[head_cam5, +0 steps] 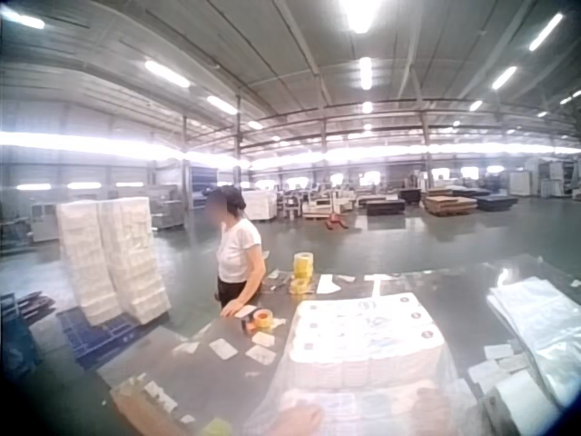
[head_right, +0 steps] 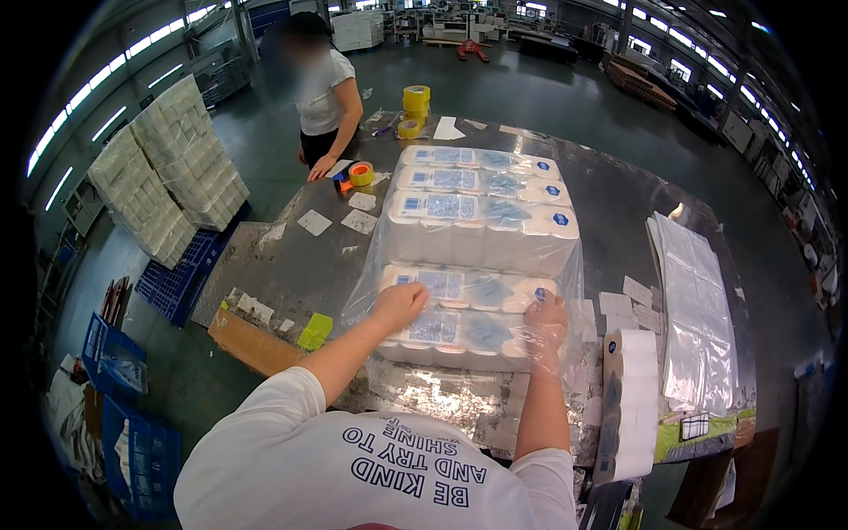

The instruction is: The person places items into a plastic bag on a metal table and arranges them into rows.

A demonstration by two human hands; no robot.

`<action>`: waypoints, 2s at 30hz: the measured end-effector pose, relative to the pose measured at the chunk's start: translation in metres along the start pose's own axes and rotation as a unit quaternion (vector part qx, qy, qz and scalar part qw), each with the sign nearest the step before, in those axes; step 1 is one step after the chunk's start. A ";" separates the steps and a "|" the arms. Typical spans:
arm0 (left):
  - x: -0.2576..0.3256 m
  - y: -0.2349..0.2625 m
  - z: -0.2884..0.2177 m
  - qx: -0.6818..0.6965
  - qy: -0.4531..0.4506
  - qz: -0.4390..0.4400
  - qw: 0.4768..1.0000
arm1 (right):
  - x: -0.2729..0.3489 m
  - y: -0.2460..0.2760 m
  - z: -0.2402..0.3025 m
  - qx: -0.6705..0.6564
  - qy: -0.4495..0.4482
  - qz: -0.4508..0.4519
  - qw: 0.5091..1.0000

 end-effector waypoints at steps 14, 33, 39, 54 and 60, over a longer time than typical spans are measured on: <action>-0.003 -0.003 0.002 0.013 0.011 0.005 1.000 | 0.024 0.000 0.035 0.130 0.145 -0.018 0.981; -0.007 -0.008 0.002 0.022 -0.009 0.004 1.000 | 0.144 0.203 -0.278 0.207 -0.380 -0.030 0.901; -0.003 -0.007 0.006 0.009 -0.007 0.007 1.000 | 0.173 0.154 -0.248 -0.054 -0.331 0.136 0.932; -0.003 -0.006 0.006 0.011 -0.020 -0.002 1.000 | 0.317 0.062 -0.131 -0.633 -0.431 0.212 0.607; -0.003 -0.006 0.003 0.002 -0.015 0.015 1.000 | 0.314 0.041 -0.141 -0.720 -0.406 0.116 0.551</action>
Point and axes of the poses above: each hand's wrist, its own x-axis away from the middle knuckle, its own y-axis out of the back of the hand, z = x × y, the point moved 6 cm from there along -x, towards the middle knuckle, and after that the axes turned 5 degrees about z, right-handed, at the moved point
